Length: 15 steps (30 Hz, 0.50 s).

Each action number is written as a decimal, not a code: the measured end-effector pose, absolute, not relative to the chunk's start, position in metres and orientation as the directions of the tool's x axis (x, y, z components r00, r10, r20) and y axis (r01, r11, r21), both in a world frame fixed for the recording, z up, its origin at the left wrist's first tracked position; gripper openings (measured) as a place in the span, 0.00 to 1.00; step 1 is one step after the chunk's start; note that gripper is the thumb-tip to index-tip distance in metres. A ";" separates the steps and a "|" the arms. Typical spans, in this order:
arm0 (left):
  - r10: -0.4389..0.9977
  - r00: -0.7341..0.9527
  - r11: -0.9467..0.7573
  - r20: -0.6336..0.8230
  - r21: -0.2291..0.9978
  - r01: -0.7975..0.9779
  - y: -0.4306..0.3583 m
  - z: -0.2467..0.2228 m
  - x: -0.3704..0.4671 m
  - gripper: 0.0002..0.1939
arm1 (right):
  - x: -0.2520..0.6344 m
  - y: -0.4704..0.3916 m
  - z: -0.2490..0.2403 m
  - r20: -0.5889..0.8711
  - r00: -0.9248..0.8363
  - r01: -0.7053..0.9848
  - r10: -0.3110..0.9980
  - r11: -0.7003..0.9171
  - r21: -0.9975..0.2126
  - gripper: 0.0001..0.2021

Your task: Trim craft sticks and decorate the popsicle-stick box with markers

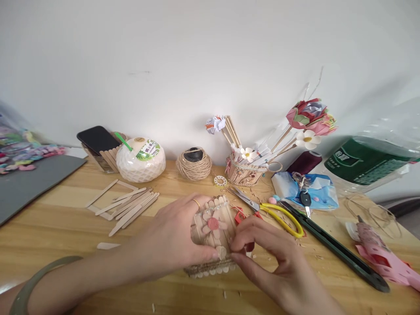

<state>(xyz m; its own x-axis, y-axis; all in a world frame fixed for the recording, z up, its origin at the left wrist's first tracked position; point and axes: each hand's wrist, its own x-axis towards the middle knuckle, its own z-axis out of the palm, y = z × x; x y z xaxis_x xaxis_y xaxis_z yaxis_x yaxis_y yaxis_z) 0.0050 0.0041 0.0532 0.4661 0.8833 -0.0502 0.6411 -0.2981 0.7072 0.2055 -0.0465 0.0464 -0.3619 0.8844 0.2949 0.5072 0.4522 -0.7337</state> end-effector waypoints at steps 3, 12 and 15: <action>0.887 0.459 -0.285 -0.056 0.714 0.639 0.004 0.052 0.004 0.36 | 0.202 -0.047 0.044 0.336 -0.363 0.523 0.869 0.489 -0.699 0.07; 0.900 0.434 -0.268 -0.029 0.750 0.604 0.001 0.058 0.012 0.28 | 0.198 -0.047 0.040 0.483 -0.325 0.569 0.813 0.576 -0.587 0.07; 0.906 0.423 -0.269 -0.016 0.750 0.605 0.000 0.056 0.012 0.28 | 0.196 -0.047 0.041 0.498 -0.317 0.583 0.807 0.580 -0.569 0.07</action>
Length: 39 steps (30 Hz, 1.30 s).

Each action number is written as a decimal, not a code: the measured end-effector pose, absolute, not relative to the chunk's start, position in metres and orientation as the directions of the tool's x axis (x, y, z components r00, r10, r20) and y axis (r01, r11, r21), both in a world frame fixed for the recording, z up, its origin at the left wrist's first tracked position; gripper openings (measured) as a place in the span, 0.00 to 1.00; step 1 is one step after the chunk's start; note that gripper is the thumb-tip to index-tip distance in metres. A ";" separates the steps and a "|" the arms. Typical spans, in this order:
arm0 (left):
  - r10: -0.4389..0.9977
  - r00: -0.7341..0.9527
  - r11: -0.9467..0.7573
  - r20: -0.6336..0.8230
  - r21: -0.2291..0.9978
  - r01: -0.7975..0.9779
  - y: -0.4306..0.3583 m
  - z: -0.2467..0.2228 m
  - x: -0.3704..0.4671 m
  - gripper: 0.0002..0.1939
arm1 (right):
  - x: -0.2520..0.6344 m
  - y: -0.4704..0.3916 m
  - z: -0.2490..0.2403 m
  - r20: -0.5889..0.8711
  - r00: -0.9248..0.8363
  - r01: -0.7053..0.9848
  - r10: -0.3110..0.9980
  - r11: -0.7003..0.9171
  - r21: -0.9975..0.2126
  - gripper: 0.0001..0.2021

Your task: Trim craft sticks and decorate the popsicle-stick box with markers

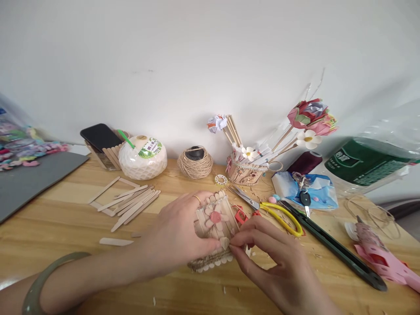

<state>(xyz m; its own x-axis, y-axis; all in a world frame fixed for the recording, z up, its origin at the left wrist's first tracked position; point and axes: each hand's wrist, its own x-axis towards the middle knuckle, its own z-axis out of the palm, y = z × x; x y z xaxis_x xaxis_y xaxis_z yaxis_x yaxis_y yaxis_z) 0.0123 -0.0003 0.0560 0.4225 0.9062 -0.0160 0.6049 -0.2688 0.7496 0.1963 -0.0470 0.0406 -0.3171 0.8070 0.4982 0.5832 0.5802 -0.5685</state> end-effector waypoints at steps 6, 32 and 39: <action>0.920 0.392 -0.237 -0.029 0.754 0.613 -0.003 0.057 0.014 0.28 | 0.195 -0.047 0.043 0.468 -0.296 0.569 0.832 0.548 -0.613 0.08; 0.927 0.372 -0.209 -0.035 0.778 0.593 -0.002 0.052 0.012 0.29 | 0.199 -0.045 0.041 0.363 -0.289 0.507 0.886 0.463 -0.727 0.07; 0.904 0.420 -0.166 -0.084 0.835 0.525 0.008 0.058 0.011 0.27 | 0.201 -0.043 0.037 0.355 -0.287 0.502 0.889 0.456 -0.735 0.07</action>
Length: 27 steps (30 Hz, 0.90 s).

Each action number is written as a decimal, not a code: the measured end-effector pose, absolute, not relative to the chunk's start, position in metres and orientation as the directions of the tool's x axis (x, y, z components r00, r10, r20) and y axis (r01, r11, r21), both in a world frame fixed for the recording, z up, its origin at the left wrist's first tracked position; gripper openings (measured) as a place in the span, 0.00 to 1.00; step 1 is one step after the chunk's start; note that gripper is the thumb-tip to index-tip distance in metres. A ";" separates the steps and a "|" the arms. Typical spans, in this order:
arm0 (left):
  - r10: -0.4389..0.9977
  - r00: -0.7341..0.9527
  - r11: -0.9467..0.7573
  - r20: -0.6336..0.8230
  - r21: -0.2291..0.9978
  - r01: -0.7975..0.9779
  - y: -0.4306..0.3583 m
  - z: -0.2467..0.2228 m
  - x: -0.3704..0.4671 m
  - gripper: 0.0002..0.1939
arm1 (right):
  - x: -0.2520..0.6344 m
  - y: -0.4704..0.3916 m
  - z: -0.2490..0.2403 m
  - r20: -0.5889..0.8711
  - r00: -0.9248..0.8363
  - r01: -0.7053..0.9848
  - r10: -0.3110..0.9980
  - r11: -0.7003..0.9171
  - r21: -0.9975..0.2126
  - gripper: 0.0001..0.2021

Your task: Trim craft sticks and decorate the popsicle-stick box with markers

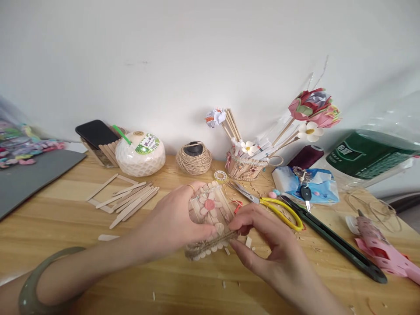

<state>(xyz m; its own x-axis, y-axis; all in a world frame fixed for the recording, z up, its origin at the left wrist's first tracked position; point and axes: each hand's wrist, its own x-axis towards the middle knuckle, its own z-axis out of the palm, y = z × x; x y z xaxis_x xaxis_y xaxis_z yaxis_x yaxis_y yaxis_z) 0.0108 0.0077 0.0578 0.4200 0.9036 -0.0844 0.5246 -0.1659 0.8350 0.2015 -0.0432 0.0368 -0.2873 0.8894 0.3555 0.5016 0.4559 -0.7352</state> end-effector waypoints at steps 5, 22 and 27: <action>0.907 0.397 -0.073 -0.140 0.877 0.476 0.012 0.058 0.008 0.26 | 0.197 -0.044 0.030 0.461 -0.237 0.600 0.855 0.502 -0.623 0.08; 0.909 0.395 0.168 -0.134 0.984 -0.052 -0.012 0.040 0.023 0.16 | 0.194 -0.043 0.024 0.740 -0.159 0.814 0.653 0.511 -0.276 0.09; 0.910 0.396 0.145 -0.119 0.989 -0.035 -0.015 0.039 0.024 0.18 | 0.193 -0.044 0.028 0.734 -0.166 0.805 0.659 0.520 -0.285 0.07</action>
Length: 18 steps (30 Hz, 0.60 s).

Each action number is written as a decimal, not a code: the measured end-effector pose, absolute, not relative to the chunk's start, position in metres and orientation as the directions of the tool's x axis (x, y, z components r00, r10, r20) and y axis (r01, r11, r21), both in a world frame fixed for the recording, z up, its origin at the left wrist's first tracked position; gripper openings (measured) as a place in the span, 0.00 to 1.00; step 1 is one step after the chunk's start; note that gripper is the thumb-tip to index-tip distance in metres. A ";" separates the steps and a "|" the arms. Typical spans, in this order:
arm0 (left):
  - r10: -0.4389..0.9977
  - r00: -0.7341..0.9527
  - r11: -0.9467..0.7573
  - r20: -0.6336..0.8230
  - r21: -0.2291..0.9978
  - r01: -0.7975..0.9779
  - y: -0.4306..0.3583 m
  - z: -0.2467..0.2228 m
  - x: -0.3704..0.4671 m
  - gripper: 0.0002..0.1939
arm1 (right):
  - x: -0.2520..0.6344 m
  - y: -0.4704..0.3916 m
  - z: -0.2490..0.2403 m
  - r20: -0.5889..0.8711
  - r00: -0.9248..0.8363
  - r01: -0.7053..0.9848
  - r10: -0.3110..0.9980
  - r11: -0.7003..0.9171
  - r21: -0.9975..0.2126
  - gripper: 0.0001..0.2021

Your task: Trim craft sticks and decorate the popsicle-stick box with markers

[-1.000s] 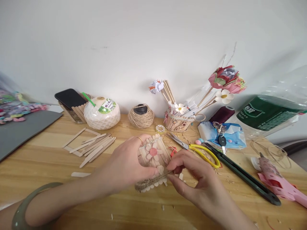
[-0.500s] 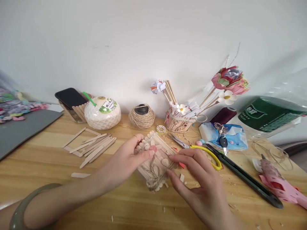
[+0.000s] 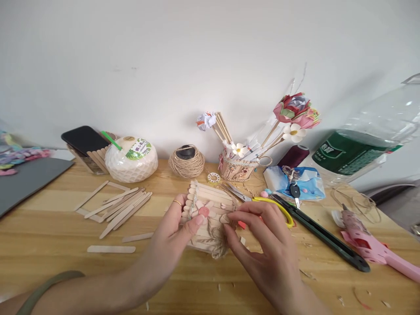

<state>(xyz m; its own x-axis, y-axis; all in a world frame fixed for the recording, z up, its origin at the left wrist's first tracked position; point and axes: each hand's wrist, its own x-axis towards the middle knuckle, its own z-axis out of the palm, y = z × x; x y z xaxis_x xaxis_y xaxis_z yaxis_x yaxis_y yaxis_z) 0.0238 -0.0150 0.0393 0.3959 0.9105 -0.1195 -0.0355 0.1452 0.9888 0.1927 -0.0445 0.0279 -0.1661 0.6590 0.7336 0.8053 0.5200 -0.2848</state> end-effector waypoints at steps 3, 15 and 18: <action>0.907 0.405 0.150 -0.115 0.987 -0.055 -0.015 0.038 0.024 0.18 | 0.192 -0.044 0.029 0.730 -0.159 0.795 0.665 0.525 -0.305 0.07; 0.914 0.397 0.177 -0.086 0.964 -0.198 -0.015 0.023 0.023 0.24 | 0.193 -0.043 0.025 0.736 -0.142 0.743 0.662 0.563 -0.363 0.07; 0.913 0.394 0.195 -0.100 0.958 -0.209 -0.014 0.021 0.024 0.27 | 0.193 -0.042 0.025 0.734 -0.143 0.734 0.664 0.569 -0.372 0.08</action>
<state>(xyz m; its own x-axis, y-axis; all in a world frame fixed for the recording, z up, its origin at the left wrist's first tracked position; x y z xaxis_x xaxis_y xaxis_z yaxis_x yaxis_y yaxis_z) 0.0236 -0.0141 0.0212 0.3944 0.9135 -0.1002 -0.2089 0.1953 0.9582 0.1933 -0.0424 0.0251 -0.1429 0.6640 0.7340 0.7339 0.5686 -0.3715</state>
